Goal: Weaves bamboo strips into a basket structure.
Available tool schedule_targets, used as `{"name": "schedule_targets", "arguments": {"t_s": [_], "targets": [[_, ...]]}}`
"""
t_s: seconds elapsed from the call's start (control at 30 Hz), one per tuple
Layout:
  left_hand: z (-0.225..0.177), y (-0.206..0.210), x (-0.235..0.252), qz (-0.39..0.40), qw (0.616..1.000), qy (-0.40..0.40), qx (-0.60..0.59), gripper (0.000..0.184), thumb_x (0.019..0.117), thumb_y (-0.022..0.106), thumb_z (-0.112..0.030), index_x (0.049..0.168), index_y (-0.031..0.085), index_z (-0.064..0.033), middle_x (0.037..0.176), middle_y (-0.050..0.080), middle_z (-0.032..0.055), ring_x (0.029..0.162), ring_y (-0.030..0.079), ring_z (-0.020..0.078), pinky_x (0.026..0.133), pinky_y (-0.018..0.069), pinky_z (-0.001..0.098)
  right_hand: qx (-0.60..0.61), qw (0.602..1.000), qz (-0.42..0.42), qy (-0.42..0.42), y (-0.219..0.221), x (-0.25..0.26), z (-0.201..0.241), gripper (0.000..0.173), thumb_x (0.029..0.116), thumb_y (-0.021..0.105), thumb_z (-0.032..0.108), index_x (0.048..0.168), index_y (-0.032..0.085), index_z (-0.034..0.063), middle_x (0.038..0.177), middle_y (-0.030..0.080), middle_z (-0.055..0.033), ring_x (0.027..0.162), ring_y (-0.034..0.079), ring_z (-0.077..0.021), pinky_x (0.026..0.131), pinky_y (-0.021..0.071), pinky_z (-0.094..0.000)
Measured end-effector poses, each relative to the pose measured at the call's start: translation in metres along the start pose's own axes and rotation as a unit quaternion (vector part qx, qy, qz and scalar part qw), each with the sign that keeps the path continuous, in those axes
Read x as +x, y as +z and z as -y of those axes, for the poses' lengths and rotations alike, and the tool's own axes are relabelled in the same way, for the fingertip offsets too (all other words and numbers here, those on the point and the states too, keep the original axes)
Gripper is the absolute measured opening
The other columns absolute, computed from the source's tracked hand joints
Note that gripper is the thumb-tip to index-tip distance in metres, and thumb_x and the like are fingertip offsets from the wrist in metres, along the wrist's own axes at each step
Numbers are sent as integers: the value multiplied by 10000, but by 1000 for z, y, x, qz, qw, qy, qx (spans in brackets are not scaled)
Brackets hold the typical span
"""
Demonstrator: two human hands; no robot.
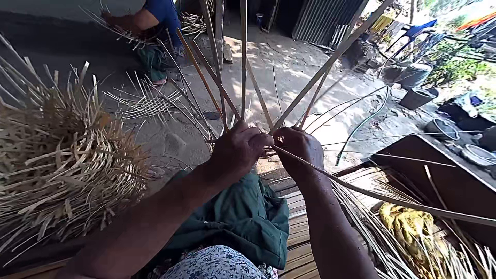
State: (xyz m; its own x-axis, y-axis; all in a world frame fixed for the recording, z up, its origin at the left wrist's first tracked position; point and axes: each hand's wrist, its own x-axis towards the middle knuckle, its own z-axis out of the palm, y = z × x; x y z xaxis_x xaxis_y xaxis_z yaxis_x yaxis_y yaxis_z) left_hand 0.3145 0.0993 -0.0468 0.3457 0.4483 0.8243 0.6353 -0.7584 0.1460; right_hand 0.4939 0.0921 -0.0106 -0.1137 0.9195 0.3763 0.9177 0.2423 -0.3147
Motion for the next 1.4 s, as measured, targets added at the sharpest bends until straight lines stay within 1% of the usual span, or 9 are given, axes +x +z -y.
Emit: {"name": "schedule_targets", "arguments": {"t_s": [0.27,0.5,0.67,0.8,0.9,1.03,1.13,1.3,1.4], "targets": [[26,1,-26,94,919,-284,-258,136,876,758,-52,996,701,-83,919,643,46,794,591,140,696,513,321,226,970,89,26,23,-4,-18,272,1053,571,277,937,662,48,683,622,-25,612,623,-127,614,549,-363],[23,10,-37,99,989,-107,39,750,796,799,-535,1310,649,-9,1073,717,172,992,665,374,822,561,529,281,941,-13,-187,46,-10,-45,252,1015,567,246,1005,724,49,919,723,-17,802,688,-55,732,604,-288],[15,8,-30,140,980,-94,103,582,849,718,-467,1224,708,-23,989,710,177,961,669,382,789,540,530,161,959,-33,-232,34,-18,-30,264,1019,583,253,1004,753,53,971,756,-65,864,726,-140,773,607,-348],[9,5,-27,154,979,-57,118,536,844,708,-494,1159,745,-62,903,699,128,892,658,338,753,520,498,-45,981,-16,-191,21,-23,-9,296,1022,583,194,1266,709,82,938,669,-142,789,682,-316,609,566,-471],[-1,2,-29,152,981,-41,114,483,828,727,-495,1100,767,-97,879,690,105,857,643,313,726,500,476,-108,982,36,-149,12,-23,-8,220,1005,621,178,1160,752,94,926,674,-161,824,689,-362,622,565,-515],[2,-13,-29,162,971,-145,-96,444,816,814,-295,1206,743,-94,1009,696,88,977,649,257,826,555,443,-4,983,123,-134,-8,-19,-18,178,1009,632,220,1029,783,127,908,735,-81,793,716,-276,706,566,-548],[12,-25,-21,176,888,-291,-311,701,898,791,-163,1523,474,-140,884,708,2,712,641,77,667,562,273,60,978,154,-126,-9,-17,-30,222,1027,614,258,966,753,96,820,701,-57,724,677,-210,689,555,-491],[15,-19,-20,153,808,-337,-459,229,897,706,63,1087,695,-65,936,702,8,723,622,72,678,556,236,94,963,245,-61,-12,-11,-28,267,1044,599,307,945,724,93,745,654,-25,684,622,-141,690,525,-415],[14,-12,-25,104,816,-311,-475,252,888,700,89,1088,698,-65,992,685,29,757,636,91,692,581,251,93,959,266,-13,-13,-10,-30,323,1032,609,391,882,709,123,690,604,14,634,561,-108,645,472,-386]]}}
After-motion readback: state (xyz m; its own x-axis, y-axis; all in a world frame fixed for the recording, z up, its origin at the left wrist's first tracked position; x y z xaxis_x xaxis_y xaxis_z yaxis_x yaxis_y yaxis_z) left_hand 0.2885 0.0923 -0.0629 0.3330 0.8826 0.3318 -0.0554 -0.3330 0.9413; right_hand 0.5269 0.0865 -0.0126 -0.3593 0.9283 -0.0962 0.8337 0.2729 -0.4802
